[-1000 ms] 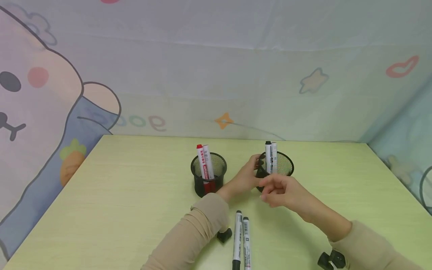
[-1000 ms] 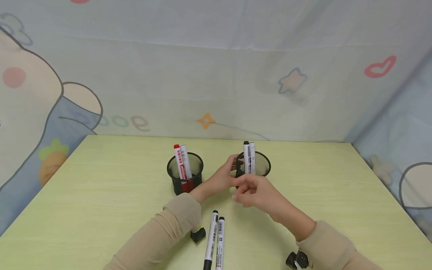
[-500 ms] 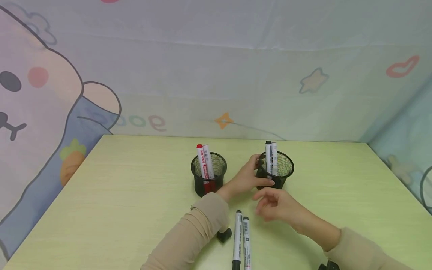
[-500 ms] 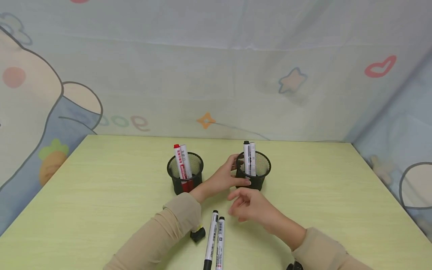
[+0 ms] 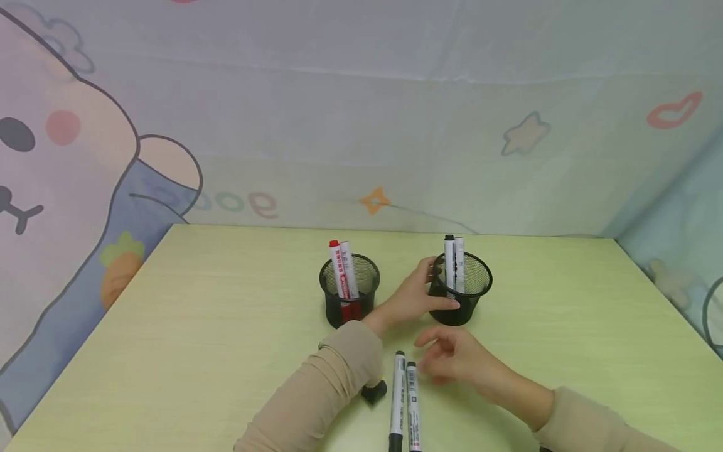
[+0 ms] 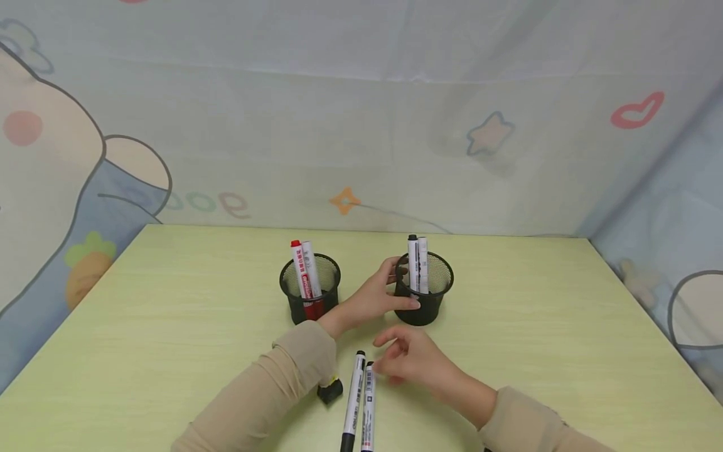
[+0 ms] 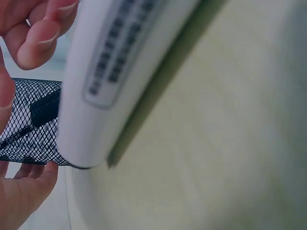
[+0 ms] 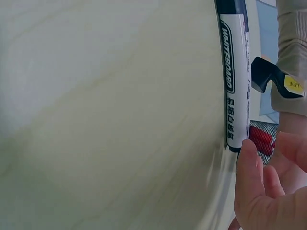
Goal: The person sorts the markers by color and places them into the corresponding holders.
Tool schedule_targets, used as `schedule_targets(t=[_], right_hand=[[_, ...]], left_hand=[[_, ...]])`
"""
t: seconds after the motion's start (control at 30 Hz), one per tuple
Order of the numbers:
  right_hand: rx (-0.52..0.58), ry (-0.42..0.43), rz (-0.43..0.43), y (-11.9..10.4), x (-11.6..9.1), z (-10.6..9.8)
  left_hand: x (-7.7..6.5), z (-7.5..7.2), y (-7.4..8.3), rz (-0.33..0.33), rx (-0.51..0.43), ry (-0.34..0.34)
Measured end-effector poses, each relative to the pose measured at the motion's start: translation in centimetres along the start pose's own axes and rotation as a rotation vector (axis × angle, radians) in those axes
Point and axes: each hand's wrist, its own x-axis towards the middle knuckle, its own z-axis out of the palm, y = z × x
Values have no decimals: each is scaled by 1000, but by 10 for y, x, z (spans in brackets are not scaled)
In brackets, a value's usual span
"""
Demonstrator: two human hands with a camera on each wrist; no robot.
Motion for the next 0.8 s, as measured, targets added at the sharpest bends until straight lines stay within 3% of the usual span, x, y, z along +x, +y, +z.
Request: schedule_targets(t=[0.13,0.37,0.8], right_hand=[[-20,26,28,1,0,6],[-38,99,162,2,0,12],[-62,119,234,1,-4,22]], left_hand=[[0,0,1,-5,-4,1],[-1,-1,2,-21,5,2],[0,0,-1,-23,-6,-5]])
